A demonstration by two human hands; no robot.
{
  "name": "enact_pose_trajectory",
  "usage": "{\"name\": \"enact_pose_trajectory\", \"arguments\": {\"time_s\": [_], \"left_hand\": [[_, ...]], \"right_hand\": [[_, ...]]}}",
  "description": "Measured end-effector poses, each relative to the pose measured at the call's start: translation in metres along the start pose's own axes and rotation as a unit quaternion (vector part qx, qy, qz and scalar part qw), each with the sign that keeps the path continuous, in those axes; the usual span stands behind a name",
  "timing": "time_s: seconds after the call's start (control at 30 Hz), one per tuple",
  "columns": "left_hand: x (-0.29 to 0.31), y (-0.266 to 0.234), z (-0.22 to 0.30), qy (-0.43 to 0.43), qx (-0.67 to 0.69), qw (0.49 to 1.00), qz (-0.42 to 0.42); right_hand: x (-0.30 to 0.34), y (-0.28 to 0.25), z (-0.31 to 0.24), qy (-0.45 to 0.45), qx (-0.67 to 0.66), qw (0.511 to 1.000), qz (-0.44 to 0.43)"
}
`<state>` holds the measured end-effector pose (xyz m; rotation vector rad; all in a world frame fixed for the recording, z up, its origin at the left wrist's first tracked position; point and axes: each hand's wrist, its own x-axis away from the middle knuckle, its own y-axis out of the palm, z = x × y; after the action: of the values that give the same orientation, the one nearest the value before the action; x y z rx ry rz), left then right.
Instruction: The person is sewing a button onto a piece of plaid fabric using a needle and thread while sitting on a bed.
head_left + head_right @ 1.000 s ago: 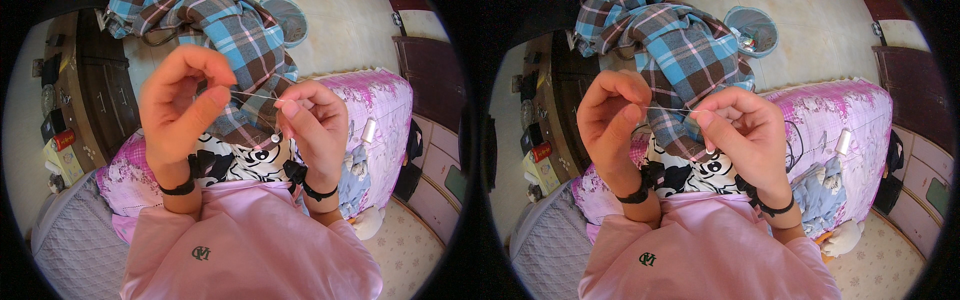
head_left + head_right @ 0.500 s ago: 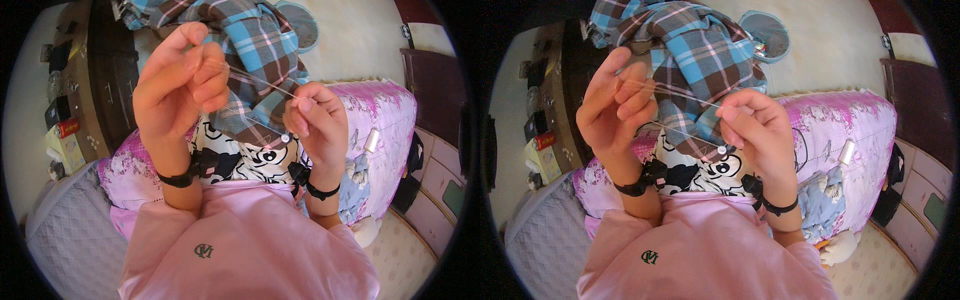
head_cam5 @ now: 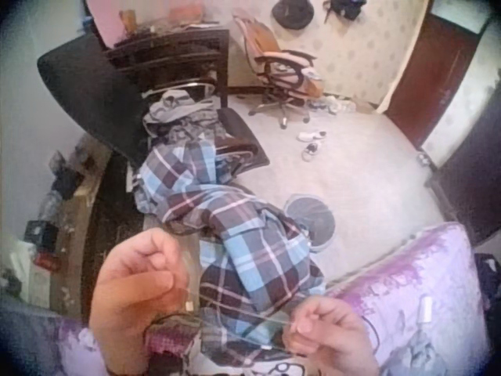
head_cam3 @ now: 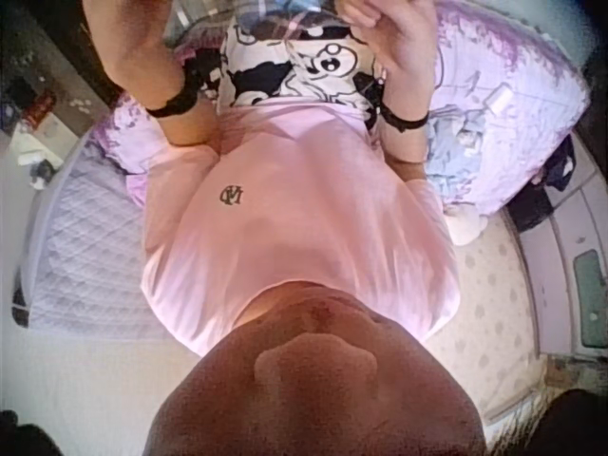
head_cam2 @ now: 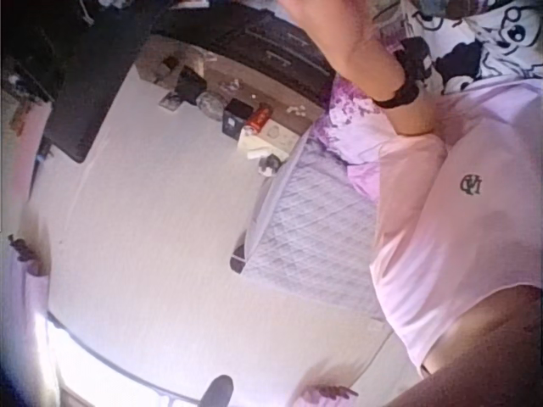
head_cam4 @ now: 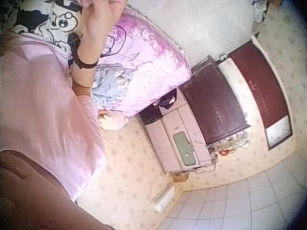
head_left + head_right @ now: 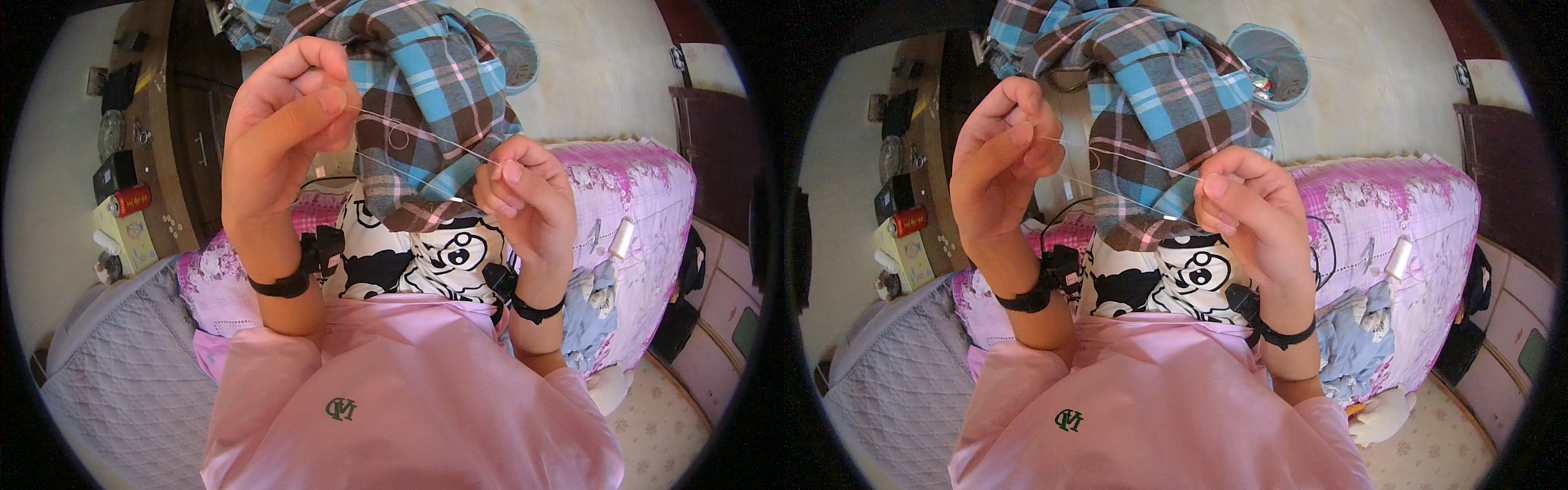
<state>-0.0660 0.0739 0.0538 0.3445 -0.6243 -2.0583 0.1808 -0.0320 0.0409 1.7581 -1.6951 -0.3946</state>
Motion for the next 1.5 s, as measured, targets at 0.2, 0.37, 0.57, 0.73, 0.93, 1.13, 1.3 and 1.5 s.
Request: {"name": "enact_pose_trajectory", "arguments": {"time_s": [0.2, 0.37, 0.57, 0.73, 0.93, 1.13, 1.3, 1.5], "left_hand": [[-0.001, 0.002, -0.004, 0.021, 0.059, 0.997, 0.036], [-0.002, 0.002, -0.005, 0.027, 0.084, 0.995, 0.044], [0.001, 0.010, 0.000, 0.044, 0.011, 0.997, 0.070], [0.000, 0.007, 0.012, 0.015, -0.035, 0.999, -0.009], [-0.004, -0.003, 0.019, 0.046, 0.127, 0.988, -0.077], [0.005, -0.002, 0.037, 0.081, 0.168, 0.976, -0.112], [0.010, 0.004, 0.042, 0.098, 0.162, 0.972, -0.138], [0.024, 0.019, 0.052, 0.099, 0.169, 0.966, -0.171]], "right_hand": [[0.000, 0.000, 0.002, 0.011, 0.001, 1.000, -0.002], [-0.001, 0.000, 0.000, 0.020, 0.008, 1.000, -0.002], [-0.006, 0.001, 0.001, -0.036, 0.035, 0.999, 0.010], [-0.009, 0.023, 0.009, -0.102, 0.104, 0.983, 0.111], [0.049, 0.015, 0.040, -0.368, 0.364, 0.844, 0.144], [0.053, 0.019, 0.056, -0.260, 0.540, 0.795, 0.091], [0.025, 0.033, 0.058, -0.333, 0.571, 0.742, 0.116], [0.005, 0.040, 0.065, -0.314, 0.593, 0.726, 0.151]]}}
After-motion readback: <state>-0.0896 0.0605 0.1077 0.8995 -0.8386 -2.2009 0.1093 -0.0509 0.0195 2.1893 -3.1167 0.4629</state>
